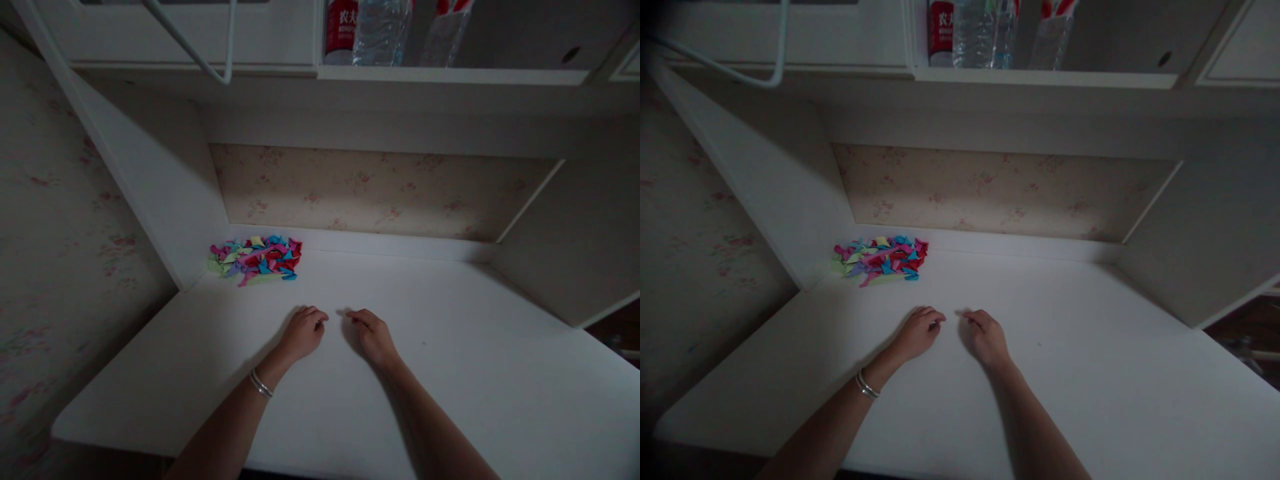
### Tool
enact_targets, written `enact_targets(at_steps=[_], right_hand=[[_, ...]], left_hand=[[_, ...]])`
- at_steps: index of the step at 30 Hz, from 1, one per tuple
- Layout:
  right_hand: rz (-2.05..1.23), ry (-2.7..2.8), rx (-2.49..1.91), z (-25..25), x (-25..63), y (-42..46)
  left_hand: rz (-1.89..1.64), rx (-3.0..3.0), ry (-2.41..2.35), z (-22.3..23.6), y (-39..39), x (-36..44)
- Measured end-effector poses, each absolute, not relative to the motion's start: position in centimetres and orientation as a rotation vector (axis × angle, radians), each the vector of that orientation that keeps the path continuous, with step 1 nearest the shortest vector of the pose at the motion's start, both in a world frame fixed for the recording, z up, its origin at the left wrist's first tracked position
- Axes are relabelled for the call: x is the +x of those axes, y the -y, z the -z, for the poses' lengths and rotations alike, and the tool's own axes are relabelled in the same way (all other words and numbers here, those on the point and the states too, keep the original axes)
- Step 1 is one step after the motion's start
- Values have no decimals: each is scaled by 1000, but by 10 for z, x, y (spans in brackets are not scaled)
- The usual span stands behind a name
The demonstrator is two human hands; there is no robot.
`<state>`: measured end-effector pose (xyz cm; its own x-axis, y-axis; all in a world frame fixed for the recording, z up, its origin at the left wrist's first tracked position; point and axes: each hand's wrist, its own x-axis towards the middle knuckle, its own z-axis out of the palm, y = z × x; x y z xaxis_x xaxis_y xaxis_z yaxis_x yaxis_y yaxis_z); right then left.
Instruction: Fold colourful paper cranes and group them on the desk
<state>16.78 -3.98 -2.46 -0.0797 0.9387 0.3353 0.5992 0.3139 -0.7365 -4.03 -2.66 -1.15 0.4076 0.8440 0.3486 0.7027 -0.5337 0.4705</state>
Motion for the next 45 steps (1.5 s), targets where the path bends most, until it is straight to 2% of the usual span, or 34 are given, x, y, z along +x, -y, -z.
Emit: enact_targets(at_steps=[10,19,45], right_hand=[[-73,2148,-1680,19,152,48],[-105,2234,-1752,16,151,48],[-127,2216,-1751,16,152,48]], left_hand=[[-824,2492,-1430,10,32,-39],[-571,2575,-1551,13,36,-42],[-577,2561,-1528,16,34,-43]])
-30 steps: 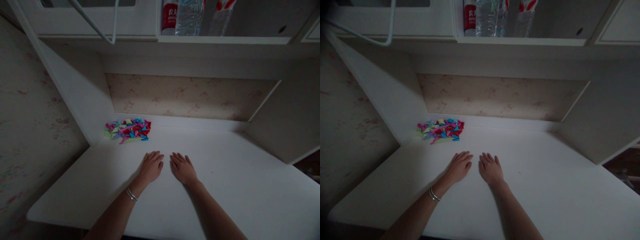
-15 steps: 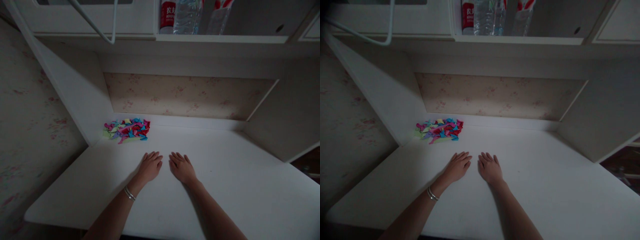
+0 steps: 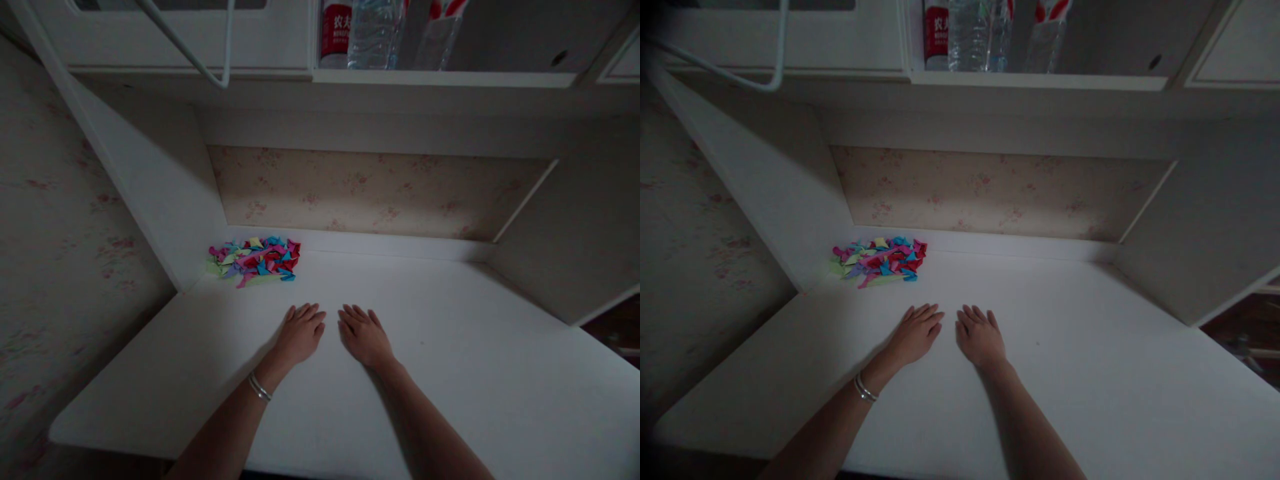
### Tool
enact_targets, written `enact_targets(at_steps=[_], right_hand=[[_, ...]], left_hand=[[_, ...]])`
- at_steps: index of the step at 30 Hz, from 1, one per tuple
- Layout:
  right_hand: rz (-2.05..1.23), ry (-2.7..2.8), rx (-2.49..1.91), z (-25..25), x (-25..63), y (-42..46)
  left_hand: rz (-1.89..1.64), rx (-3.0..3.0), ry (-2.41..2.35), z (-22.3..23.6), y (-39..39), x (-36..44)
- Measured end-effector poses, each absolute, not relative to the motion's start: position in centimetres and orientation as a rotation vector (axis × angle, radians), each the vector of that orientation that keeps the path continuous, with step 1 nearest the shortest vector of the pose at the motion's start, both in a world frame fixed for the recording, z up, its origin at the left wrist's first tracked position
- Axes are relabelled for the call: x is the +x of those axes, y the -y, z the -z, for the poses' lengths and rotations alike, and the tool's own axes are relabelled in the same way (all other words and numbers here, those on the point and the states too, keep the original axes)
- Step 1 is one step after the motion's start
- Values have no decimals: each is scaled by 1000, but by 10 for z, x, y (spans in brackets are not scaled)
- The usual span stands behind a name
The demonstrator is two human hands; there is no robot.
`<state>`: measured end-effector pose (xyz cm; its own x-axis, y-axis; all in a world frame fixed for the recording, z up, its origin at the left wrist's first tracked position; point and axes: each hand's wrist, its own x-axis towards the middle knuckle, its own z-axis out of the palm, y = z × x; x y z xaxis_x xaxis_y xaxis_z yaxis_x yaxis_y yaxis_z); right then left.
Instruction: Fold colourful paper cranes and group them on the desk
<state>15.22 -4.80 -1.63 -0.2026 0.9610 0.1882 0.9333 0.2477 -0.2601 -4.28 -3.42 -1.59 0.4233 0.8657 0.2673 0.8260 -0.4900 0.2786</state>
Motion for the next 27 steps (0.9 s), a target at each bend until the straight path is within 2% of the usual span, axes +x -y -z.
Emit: enact_targets(at_steps=[27], right_hand=[[-76,2194,-1721,20,152,48]], left_hand=[[-516,2618,-1550,14,36,-43]])
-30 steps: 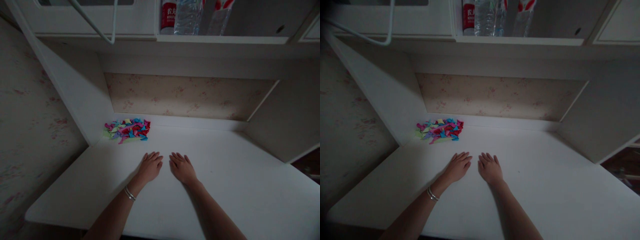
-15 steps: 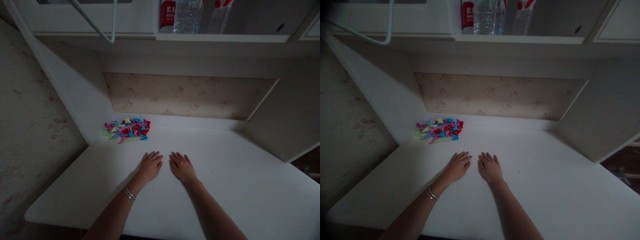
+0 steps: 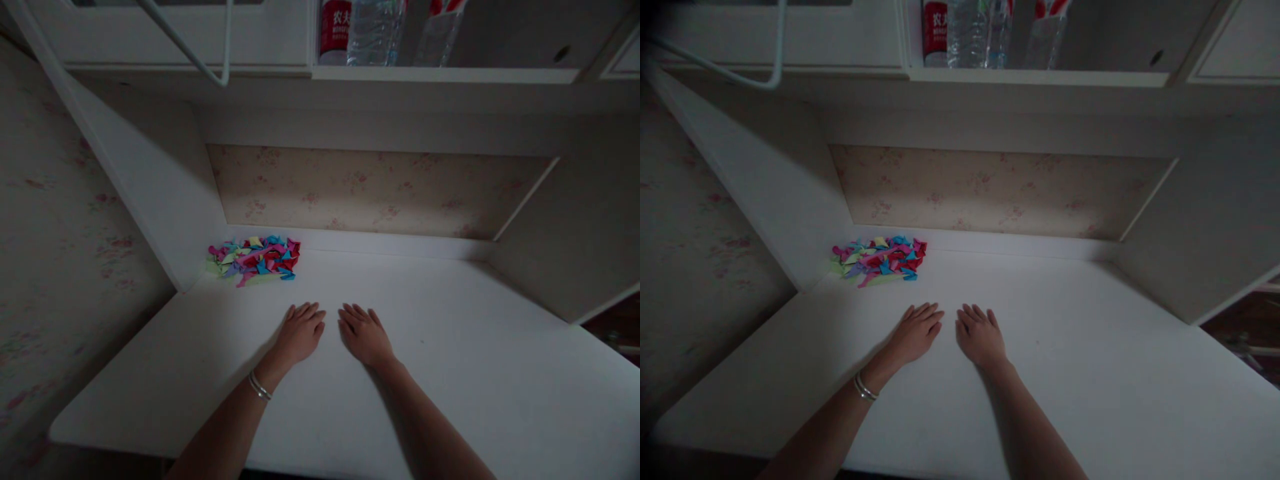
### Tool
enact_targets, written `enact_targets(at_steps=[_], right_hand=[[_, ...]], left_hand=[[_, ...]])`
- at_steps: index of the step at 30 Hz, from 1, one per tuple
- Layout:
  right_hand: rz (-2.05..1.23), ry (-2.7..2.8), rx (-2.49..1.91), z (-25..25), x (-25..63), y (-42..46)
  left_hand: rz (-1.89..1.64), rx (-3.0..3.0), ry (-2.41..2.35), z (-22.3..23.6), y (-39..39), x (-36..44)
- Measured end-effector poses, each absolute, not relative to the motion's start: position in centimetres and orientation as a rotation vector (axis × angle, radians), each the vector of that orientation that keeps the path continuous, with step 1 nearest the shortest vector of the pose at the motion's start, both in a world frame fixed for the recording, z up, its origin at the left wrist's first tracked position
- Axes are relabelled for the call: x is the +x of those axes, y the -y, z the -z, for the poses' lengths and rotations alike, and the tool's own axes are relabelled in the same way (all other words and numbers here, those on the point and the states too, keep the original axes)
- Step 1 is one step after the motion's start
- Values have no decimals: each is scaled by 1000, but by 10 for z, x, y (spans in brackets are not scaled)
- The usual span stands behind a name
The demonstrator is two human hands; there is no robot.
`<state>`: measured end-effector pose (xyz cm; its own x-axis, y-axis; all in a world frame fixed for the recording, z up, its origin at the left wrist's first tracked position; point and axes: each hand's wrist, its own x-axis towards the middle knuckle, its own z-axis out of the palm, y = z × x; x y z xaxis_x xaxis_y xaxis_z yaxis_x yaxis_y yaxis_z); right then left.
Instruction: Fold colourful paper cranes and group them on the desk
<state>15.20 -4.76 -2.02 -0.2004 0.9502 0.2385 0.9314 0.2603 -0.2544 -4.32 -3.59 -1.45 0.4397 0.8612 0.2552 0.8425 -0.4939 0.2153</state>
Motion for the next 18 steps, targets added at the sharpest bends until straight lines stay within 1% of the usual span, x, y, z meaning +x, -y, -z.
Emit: enact_targets(at_steps=[12,18], right_hand=[[-92,2197,-1716,23,153,46],[-99,2192,-1714,23,153,46]], left_hand=[[-532,2607,-1539,17,35,-43],[-616,2584,-1544,15,28,-46]])
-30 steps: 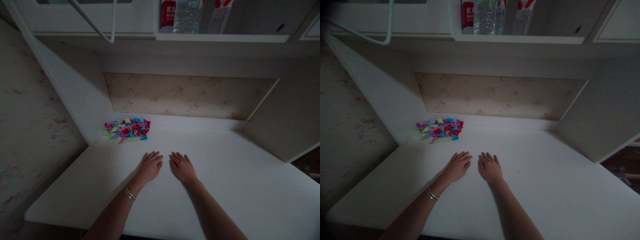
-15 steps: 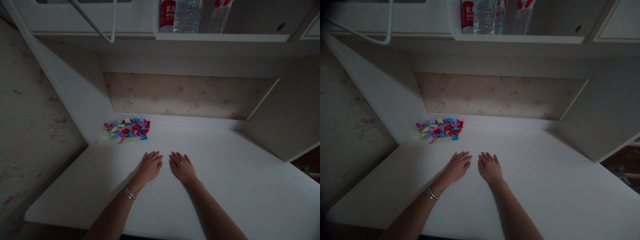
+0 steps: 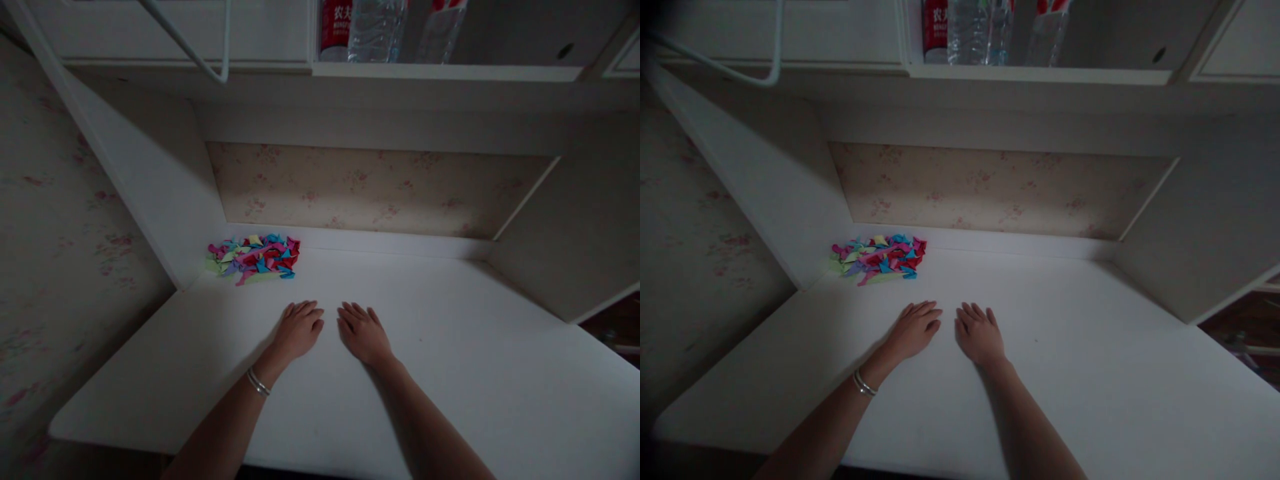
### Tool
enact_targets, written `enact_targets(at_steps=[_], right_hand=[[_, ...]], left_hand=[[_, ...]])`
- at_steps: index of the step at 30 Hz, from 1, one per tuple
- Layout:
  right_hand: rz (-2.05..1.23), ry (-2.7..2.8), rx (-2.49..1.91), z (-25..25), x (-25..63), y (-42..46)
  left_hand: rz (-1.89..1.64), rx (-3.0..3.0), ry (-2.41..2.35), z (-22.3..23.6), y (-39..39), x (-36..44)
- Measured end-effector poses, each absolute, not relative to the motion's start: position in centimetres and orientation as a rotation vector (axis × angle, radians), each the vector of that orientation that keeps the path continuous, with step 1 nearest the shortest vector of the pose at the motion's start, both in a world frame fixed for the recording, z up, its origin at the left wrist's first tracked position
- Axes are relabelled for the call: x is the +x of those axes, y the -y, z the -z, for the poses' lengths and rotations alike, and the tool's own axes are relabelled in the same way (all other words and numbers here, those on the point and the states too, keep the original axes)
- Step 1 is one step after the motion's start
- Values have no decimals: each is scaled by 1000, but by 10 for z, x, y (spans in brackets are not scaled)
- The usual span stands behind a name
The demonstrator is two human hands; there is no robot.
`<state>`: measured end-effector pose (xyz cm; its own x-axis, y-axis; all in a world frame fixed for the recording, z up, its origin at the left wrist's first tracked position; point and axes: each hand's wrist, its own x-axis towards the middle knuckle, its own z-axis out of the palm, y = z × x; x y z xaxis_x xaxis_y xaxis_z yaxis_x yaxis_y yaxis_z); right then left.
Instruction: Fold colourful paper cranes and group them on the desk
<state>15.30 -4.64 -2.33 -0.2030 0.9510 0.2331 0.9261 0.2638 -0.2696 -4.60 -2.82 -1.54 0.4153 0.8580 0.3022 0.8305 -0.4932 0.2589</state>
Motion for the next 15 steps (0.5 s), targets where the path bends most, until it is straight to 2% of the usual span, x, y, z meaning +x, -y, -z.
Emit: enact_targets(at_steps=[7,11,15], right_hand=[[-111,2192,-1719,23,155,46],[-94,2181,-1709,23,155,45],[-109,2172,-1714,22,154,45]], left_hand=[[-678,2525,-1947,-4,-19,-88],[-450,2538,-2201,-14,-42,-126],[-204,2519,-2260,-18,-57,-151]])
